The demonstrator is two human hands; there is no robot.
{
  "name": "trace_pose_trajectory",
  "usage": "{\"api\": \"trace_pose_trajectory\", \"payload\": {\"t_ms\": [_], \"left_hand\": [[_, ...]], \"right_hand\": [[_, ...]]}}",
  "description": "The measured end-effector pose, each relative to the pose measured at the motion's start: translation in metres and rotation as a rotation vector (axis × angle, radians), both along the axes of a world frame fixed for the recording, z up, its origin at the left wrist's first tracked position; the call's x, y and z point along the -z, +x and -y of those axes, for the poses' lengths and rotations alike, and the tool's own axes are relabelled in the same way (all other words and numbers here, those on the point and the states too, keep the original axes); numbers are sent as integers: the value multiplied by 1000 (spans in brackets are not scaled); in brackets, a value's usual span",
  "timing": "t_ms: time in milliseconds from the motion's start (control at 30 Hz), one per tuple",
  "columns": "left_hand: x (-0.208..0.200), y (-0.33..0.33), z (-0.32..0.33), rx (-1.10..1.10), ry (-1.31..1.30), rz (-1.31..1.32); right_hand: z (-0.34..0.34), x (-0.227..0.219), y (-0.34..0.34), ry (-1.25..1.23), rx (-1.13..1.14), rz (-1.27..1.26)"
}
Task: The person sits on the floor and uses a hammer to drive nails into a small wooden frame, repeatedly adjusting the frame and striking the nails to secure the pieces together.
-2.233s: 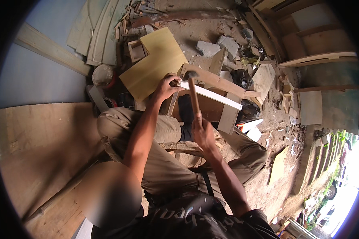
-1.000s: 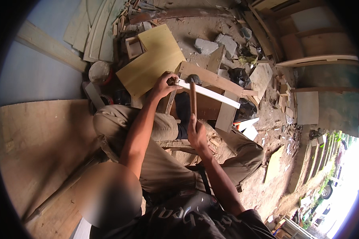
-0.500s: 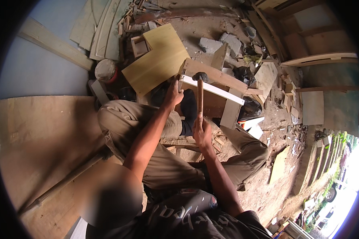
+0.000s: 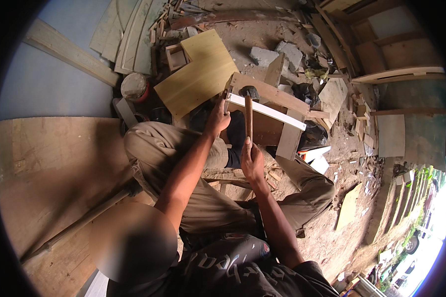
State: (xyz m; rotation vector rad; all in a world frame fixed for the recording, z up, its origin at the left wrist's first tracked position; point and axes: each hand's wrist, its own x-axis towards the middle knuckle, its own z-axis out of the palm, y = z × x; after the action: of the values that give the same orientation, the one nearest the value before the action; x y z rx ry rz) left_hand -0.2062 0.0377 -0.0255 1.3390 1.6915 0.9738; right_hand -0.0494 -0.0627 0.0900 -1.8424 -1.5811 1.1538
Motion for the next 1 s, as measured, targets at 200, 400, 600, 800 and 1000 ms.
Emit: {"api": "trace_pose_trajectory", "payload": {"t_ms": [200,400,600,800,1000], "left_hand": [[6,-1,-2,-27,45,-9],[17,-3,4,-36,84,-8],[8,2,-1,-19,32,-16],[26,-3,1,-73,9,-68],[3,7,-5,-18,-60,27]], "right_hand": [[-18,-11,-1,-41,-105,14],[-36,-119,-24,120,-6,-551],[-8,-23,-6,182,-88,-88],[28,-15,4,-131,-36,62],[-7,-6,-6,1,-31,-68]]}}
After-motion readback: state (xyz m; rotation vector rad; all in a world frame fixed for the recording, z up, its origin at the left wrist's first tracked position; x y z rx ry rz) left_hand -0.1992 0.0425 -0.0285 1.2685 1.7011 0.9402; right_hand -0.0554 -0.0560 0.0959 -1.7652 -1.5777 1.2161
